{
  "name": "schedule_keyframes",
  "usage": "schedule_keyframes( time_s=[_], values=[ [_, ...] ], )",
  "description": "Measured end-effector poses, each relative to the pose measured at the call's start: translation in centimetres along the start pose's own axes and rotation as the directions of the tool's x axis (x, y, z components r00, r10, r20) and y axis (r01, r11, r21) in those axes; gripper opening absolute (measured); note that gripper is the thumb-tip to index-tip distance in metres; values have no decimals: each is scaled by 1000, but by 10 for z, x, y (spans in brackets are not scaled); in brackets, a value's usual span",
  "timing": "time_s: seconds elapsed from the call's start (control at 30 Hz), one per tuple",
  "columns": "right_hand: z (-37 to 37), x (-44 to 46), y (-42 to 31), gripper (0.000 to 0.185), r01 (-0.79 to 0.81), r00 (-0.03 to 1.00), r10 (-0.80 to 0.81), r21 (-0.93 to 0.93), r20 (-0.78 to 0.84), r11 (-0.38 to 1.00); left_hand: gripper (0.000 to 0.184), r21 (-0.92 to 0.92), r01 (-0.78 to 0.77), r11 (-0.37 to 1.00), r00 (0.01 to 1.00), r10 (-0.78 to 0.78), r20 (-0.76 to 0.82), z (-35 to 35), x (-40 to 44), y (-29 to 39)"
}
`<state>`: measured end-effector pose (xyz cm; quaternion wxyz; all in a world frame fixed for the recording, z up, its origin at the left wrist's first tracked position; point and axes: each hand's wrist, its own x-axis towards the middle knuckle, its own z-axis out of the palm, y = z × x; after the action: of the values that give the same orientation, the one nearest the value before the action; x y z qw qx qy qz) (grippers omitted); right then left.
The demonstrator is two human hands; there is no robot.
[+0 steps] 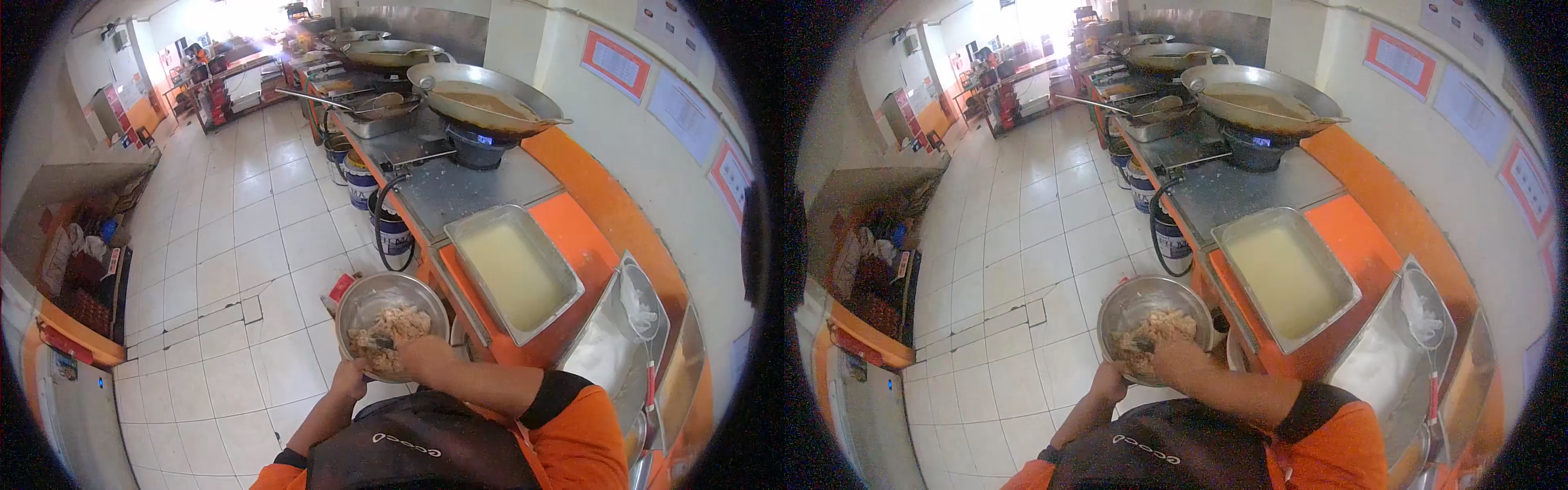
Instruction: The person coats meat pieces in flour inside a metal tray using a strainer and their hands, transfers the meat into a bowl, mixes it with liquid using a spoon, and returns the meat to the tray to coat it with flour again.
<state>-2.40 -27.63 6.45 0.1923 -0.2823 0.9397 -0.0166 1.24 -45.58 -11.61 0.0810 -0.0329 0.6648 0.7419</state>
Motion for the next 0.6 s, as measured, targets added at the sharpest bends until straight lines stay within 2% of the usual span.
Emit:
schedule_keyframes(
  time_s=[0.03,0.1,0.13,0.17,0.23,0.3,0.33,0.4,0.47,0.5,0.53,0.57,0.6],
  values=[
    [10,2,1,18,-19,998,19,4,57,1000,21,2,-9,1000,1000,9,-12,-1,1,-5],
    [10,13,20,19,-101,995,101,-3,12,995,21,-66,-19,998,998,15,-64,8,-7,11],
    [4,18,29,20,-139,990,139,-7,-12,990,21,-177,34,984,996,-47,-73,11,-8,20],
    [-10,22,34,21,-198,980,196,46,36,979,21,-287,82,954,991,-110,-82,14,-9,29],
    [-37,24,39,24,-316,945,297,144,138,938,21,-553,279,785,945,-326,15,12,-8,34],
    [-38,24,27,25,-211,975,198,142,99,967,21,-384,99,918,985,-144,-92,22,-10,30],
    [-36,24,23,26,-159,986,149,140,77,977,21,-289,57,956,991,-88,-96,24,-11,32],
    [-5,34,31,27,-269,963,261,173,66,947,20,-94,17,995,997,-24,-70,22,-14,43],
    [-3,35,40,27,-347,938,340,194,71,917,32,-120,52,991,998,-56,-34,23,-14,54],
    [-18,31,44,28,-369,929,358,196,88,909,48,-246,89,965,995,-100,-29,25,-15,56],
    [-32,26,45,29,-389,921,375,196,106,900,57,-307,108,946,992,-124,-31,26,-14,56],
    [-46,20,40,29,-354,935,346,207,76,912,65,-367,126,922,989,-148,-32,28,-14,56],
    [-59,12,29,29,-319,947,316,217,50,922,65,-367,129,921,987,-155,-44,29,-14,55]
  ],
)
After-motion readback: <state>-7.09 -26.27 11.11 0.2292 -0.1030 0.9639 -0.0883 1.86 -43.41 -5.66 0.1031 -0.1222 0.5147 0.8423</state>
